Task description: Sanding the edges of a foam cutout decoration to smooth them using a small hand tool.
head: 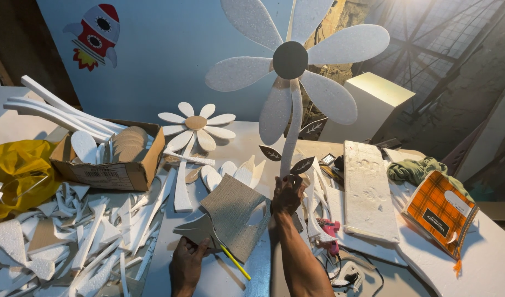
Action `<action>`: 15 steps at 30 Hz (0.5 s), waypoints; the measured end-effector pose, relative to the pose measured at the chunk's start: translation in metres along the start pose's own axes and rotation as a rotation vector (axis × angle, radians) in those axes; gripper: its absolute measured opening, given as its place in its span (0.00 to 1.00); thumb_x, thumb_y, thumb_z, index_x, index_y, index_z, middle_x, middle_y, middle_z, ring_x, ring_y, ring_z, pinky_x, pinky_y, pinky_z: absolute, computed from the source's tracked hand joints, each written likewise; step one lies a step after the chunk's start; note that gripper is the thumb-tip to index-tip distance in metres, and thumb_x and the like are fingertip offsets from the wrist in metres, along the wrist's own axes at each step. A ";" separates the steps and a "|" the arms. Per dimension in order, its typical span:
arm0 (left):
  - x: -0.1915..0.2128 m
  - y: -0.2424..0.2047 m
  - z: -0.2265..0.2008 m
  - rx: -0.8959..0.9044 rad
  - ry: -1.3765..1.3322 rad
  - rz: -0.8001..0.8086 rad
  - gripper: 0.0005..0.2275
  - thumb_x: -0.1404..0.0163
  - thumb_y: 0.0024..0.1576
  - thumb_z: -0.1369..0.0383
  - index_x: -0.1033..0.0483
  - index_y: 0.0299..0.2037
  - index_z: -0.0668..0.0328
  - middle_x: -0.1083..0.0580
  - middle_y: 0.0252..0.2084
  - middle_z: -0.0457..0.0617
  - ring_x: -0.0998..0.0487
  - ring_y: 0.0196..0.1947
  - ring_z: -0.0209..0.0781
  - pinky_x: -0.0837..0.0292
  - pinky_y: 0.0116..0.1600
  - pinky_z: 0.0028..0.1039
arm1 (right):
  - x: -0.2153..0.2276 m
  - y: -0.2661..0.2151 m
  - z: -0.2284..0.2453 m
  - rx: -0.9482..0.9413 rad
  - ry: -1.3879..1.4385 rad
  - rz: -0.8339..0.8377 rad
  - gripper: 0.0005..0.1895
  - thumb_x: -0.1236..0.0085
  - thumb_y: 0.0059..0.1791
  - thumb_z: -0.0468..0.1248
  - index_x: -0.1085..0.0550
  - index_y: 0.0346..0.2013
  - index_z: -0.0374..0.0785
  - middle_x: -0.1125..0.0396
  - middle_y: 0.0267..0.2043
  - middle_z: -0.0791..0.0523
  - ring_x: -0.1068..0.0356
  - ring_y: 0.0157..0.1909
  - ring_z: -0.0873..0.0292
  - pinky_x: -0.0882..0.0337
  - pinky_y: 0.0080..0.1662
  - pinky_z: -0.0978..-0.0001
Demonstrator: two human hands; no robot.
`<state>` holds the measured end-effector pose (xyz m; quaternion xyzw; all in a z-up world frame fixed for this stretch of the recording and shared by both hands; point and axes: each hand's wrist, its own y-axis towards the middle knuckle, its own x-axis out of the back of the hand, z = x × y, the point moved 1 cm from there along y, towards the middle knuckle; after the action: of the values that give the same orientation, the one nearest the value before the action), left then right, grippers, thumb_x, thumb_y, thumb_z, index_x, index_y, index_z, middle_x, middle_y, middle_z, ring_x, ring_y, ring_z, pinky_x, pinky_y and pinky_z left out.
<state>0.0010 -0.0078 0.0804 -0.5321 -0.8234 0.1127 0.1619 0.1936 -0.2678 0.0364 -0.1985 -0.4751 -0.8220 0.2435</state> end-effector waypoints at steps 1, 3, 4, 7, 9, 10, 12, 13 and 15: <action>-0.001 0.002 0.004 0.001 0.000 0.001 0.19 0.43 0.52 0.64 0.25 0.53 0.61 0.18 0.45 0.53 0.16 0.43 0.47 0.19 0.48 0.32 | 0.002 0.000 0.001 0.000 -0.001 0.000 0.16 0.34 0.46 0.47 0.29 0.36 0.41 0.42 0.46 0.56 0.33 0.47 0.47 0.24 0.43 0.49; -0.004 0.007 0.011 -0.039 -0.209 0.045 0.19 0.44 0.53 0.72 0.28 0.55 0.70 0.20 0.44 0.62 0.16 0.39 0.55 0.16 0.46 0.37 | 0.006 0.000 0.004 -0.024 0.000 0.039 0.15 0.37 0.48 0.47 0.29 0.36 0.42 0.40 0.46 0.54 0.34 0.47 0.46 0.27 0.44 0.50; -0.004 0.007 0.011 -0.039 -0.209 0.044 0.19 0.44 0.53 0.72 0.28 0.55 0.70 0.20 0.44 0.62 0.16 0.39 0.55 0.16 0.46 0.37 | 0.004 0.001 0.003 -0.023 0.000 0.039 0.15 0.37 0.48 0.47 0.29 0.36 0.42 0.40 0.46 0.54 0.34 0.47 0.46 0.27 0.44 0.50; -0.003 0.006 0.009 -0.043 -0.146 0.032 0.19 0.44 0.53 0.70 0.28 0.55 0.67 0.19 0.44 0.59 0.16 0.39 0.51 0.17 0.44 0.34 | 0.001 0.001 0.001 -0.013 -0.018 0.044 0.16 0.37 0.48 0.48 0.30 0.37 0.42 0.41 0.46 0.55 0.34 0.47 0.48 0.25 0.45 0.52; -0.002 0.004 0.007 -0.015 -0.107 0.031 0.22 0.44 0.52 0.66 0.29 0.57 0.65 0.20 0.48 0.57 0.17 0.45 0.51 0.17 0.48 0.35 | 0.000 0.000 0.000 -0.011 -0.023 0.045 0.15 0.38 0.48 0.49 0.29 0.37 0.42 0.40 0.45 0.54 0.34 0.47 0.47 0.28 0.46 0.50; -0.002 0.002 0.005 -0.015 -0.107 0.030 0.22 0.44 0.52 0.66 0.29 0.57 0.65 0.20 0.48 0.57 0.17 0.45 0.51 0.17 0.48 0.35 | 0.001 0.000 0.001 -0.011 -0.024 0.046 0.15 0.38 0.48 0.49 0.29 0.37 0.42 0.40 0.45 0.54 0.34 0.47 0.47 0.28 0.46 0.50; 0.000 -0.001 0.001 -0.020 -0.051 0.026 0.23 0.44 0.52 0.64 0.29 0.58 0.63 0.20 0.49 0.54 0.17 0.46 0.49 0.18 0.49 0.34 | 0.001 0.000 0.002 -0.007 -0.037 0.038 0.15 0.38 0.48 0.49 0.29 0.38 0.42 0.40 0.45 0.54 0.34 0.46 0.47 0.27 0.46 0.52; -0.001 -0.001 0.003 -0.019 -0.051 0.026 0.23 0.44 0.52 0.64 0.29 0.58 0.63 0.20 0.49 0.54 0.17 0.46 0.49 0.18 0.49 0.34 | -0.001 -0.001 0.000 -0.007 -0.037 0.039 0.15 0.38 0.48 0.49 0.29 0.38 0.42 0.40 0.45 0.54 0.34 0.46 0.47 0.27 0.46 0.52; -0.001 0.002 0.005 -0.024 -0.160 0.045 0.21 0.44 0.53 0.68 0.28 0.56 0.67 0.20 0.46 0.58 0.16 0.41 0.51 0.18 0.48 0.34 | -0.004 -0.001 -0.003 0.016 -0.039 0.024 0.16 0.39 0.49 0.49 0.29 0.36 0.41 0.40 0.47 0.54 0.34 0.46 0.47 0.27 0.46 0.52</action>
<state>0.0008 -0.0085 0.0748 -0.5416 -0.8228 0.1486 0.0868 0.1961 -0.2692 0.0317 -0.2181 -0.4836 -0.8113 0.2457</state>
